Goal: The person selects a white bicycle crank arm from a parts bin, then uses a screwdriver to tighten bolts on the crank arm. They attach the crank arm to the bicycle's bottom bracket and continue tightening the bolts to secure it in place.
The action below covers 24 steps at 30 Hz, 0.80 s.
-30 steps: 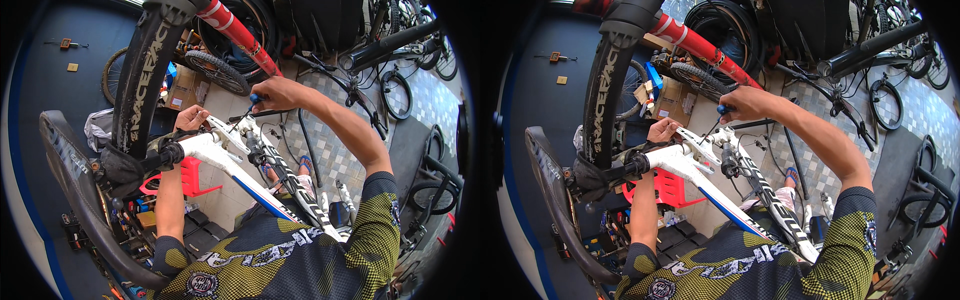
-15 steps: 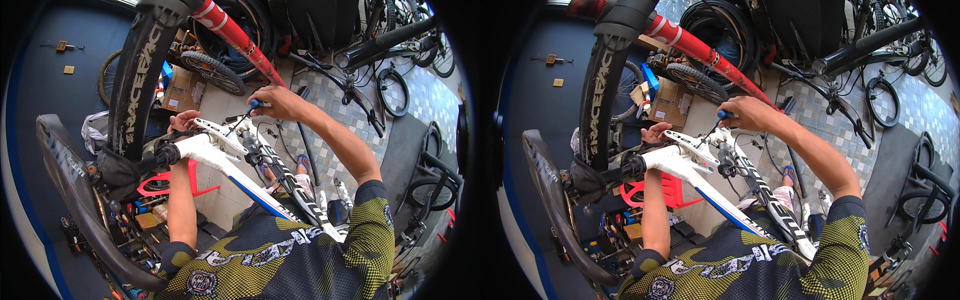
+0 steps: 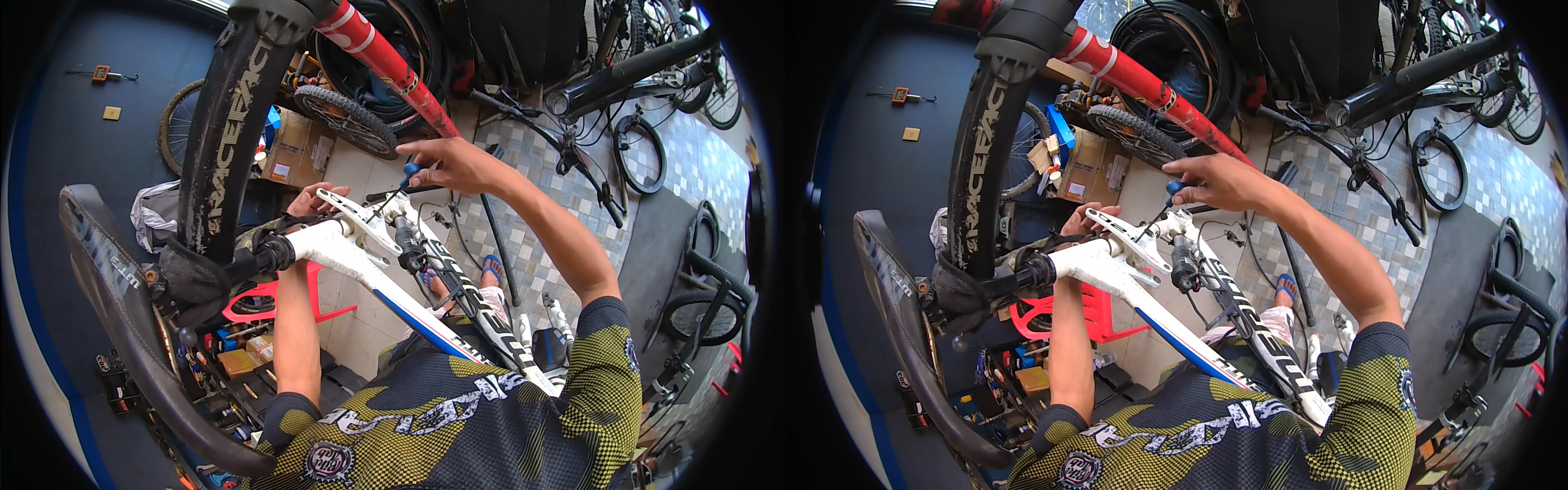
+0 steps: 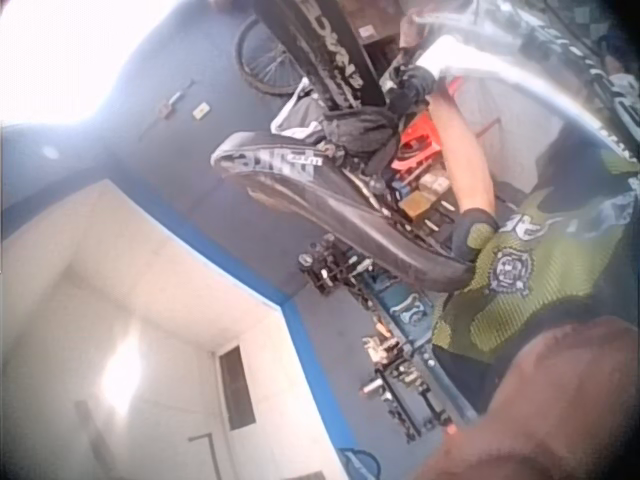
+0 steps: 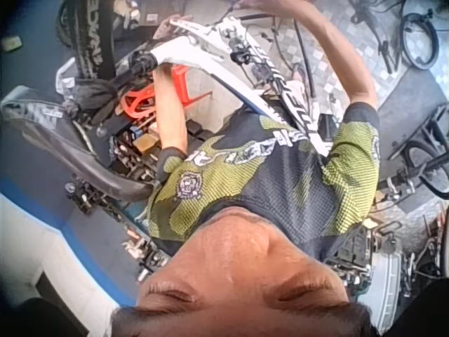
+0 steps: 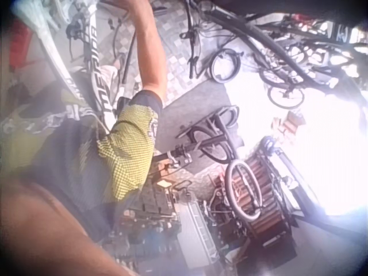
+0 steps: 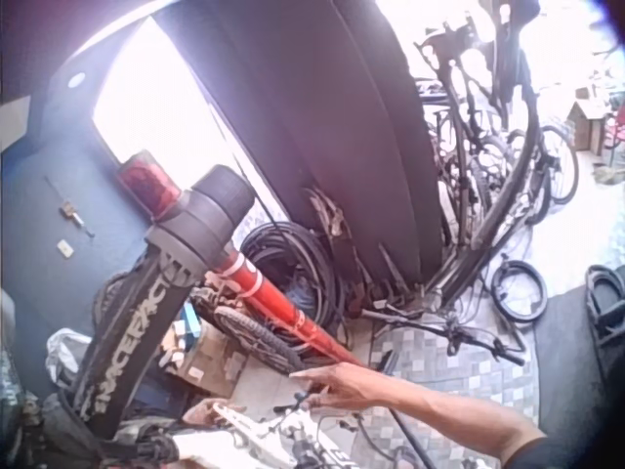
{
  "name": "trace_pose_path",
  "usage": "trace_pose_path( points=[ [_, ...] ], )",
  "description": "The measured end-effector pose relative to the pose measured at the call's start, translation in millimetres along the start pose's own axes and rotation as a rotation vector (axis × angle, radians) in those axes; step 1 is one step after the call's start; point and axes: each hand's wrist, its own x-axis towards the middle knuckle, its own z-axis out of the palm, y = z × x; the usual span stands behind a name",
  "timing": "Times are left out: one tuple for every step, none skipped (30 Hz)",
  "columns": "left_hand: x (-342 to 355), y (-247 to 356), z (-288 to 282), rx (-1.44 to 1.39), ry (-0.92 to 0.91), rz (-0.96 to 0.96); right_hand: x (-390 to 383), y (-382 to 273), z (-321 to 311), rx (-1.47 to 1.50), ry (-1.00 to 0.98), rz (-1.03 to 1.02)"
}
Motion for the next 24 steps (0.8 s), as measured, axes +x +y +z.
trace_pose_path(
  points=[
    [2, -2, 1, -0.096, 0.035, -0.025, 2, 0, -1, -0.026, -0.010, 0.003],
    [4, -4, 1, -0.175, -0.002, 0.004, 4, 0, -1, -0.051, -0.020, 0.015],
    [5, -6, 2, -0.287, -0.032, 0.017, 7, 0, 0, -0.063, -0.026, 0.005],
    [7, -8, 3, -0.418, -0.071, 0.027, 8, 1, 1, -0.099, 0.001, -0.015],
    [8, -9, 3, -0.414, -0.080, 0.036, 9, 3, 3, -0.133, 0.030, -0.041],
    [9, -9, 3, -0.429, -0.097, 0.043, 10, 4, 6, -0.156, 0.063, -0.088],
    [8, -10, 3, -0.464, -0.118, 0.047, 11, 6, 8, -0.185, 0.084, -0.109],
    [9, -10, 3, -0.451, -0.125, 0.051, 12, 7, 9, -0.168, 0.099, -0.152],
    [10, -10, 2, -0.458, -0.138, 0.052, 13, 8, 10, -0.157, 0.105, -0.169],
    [10, -10, 2, -0.466, -0.154, 0.051, 13, 9, 12, -0.146, 0.111, -0.186],
    [10, -10, 2, -0.457, -0.127, 0.048, 14, 10, 13, -0.149, 0.115, -0.159],
    [9, -11, 2, -0.448, -0.103, 0.044, 13, 10, 15, -0.151, 0.119, -0.134],
    [8, -11, 2, -0.452, -0.098, 0.042, 13, 10, 16, -0.154, 0.123, -0.109],
    [9, -11, 2, -0.432, -0.107, 0.056, 13, 9, 18, -0.126, 0.134, -0.083],
    [11, -11, 2, -0.425, -0.136, 0.072, 12, 8, 20, -0.099, 0.146, -0.056],
    [12, -11, 2, -0.417, -0.166, 0.086, 12, 8, 20, -0.067, 0.152, -0.022],
    [13, -11, 2, -0.418, -0.169, 0.086, 12, 8, 21, -0.076, 0.152, 0.013],
    [13, -12, 1, -0.420, -0.171, 0.087, 12, 7, 21, -0.080, 0.143, 0.054],
    [13, -12, 1, -0.413, -0.180, 0.086, 12, 7, 21, -0.087, 0.126, 0.115],
    [13, -11, -1, -0.397, -0.169, 0.073, 12, 6, 20, -0.088, 0.119, 0.124],
    [13, -10, -3, -0.371, -0.166, 0.059, 12, 6, 19, -0.092, 0.105, 0.151],
    [14, -9, -5, -0.349, -0.171, 0.055, 13, 5, 18, -0.091, 0.092, 0.175],
    [14, -9, -7, -0.352, -0.171, 0.037, 13, 4, 17, -0.091, 0.083, 0.193],
    [16, -8, -9, -0.359, -0.179, 0.030, 14, 3, 16, -0.086, 0.076, 0.209]
  ],
)
